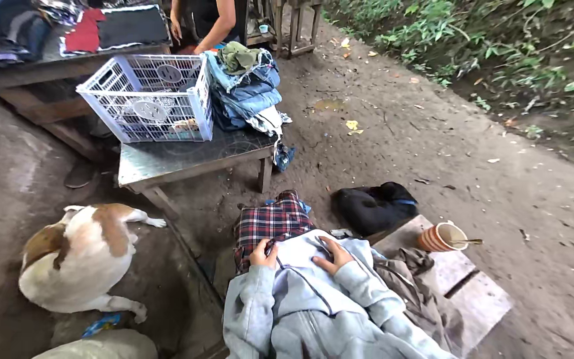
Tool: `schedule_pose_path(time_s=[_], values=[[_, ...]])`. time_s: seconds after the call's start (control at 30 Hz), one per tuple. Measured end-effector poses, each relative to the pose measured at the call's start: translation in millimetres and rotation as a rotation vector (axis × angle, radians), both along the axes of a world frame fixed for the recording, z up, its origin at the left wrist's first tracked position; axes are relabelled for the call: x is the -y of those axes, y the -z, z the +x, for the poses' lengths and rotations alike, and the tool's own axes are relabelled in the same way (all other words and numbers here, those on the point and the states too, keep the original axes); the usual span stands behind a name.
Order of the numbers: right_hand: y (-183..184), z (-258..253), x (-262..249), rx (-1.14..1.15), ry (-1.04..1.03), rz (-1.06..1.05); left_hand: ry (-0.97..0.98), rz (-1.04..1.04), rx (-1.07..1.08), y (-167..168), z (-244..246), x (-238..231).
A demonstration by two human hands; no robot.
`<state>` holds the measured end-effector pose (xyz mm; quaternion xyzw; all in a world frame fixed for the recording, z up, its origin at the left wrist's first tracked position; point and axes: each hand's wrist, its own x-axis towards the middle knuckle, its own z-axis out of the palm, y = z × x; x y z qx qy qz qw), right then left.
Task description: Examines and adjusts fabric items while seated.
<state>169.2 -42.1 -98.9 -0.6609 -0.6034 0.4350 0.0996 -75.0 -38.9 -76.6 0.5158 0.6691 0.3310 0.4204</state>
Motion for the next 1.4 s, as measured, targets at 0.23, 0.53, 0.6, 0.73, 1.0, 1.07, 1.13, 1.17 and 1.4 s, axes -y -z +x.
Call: schedule_pose_path(time_s=[0.23, 0.53, 0.6, 0.73, 1.0, 1.07, 1.13, 1.17, 1.4], values=[[-4, 5, 15, -0.087, 0.072, 0.071, 0.024, 0.066, 0.052, -1, 1, 9], [-14, 2, 21, -0.263, 0.174, 0.348, -0.12, 0.288, 0.269, -22, -6, 26], [-25, 2, 15, -0.273, 0.156, 0.396, -0.108, 0.33, 0.303, -36, -7, 30], [-53, -2, -1, -0.322, 0.147, 0.463, -0.098, 0.395, 0.364, -56, -5, 34], [-48, -13, -11, -0.222, 0.12, 0.431, -0.087, 0.301, 0.4, -66, 2, 23], [-49, -18, -10, -0.202, 0.068, 0.502, -0.073, 0.228, 0.357, -66, 1, 17], [-61, -27, -14, -0.241, -0.01, 0.564, -0.061, 0.175, 0.294, -65, 2, 11], [-65, -32, -17, -0.265, -0.067, 0.607, -0.052, 0.158, 0.267, -64, 3, 8], [-55, -72, -55, -0.315, -0.275, 0.7, -0.021, 0.071, 0.178, -49, 1, -14]])
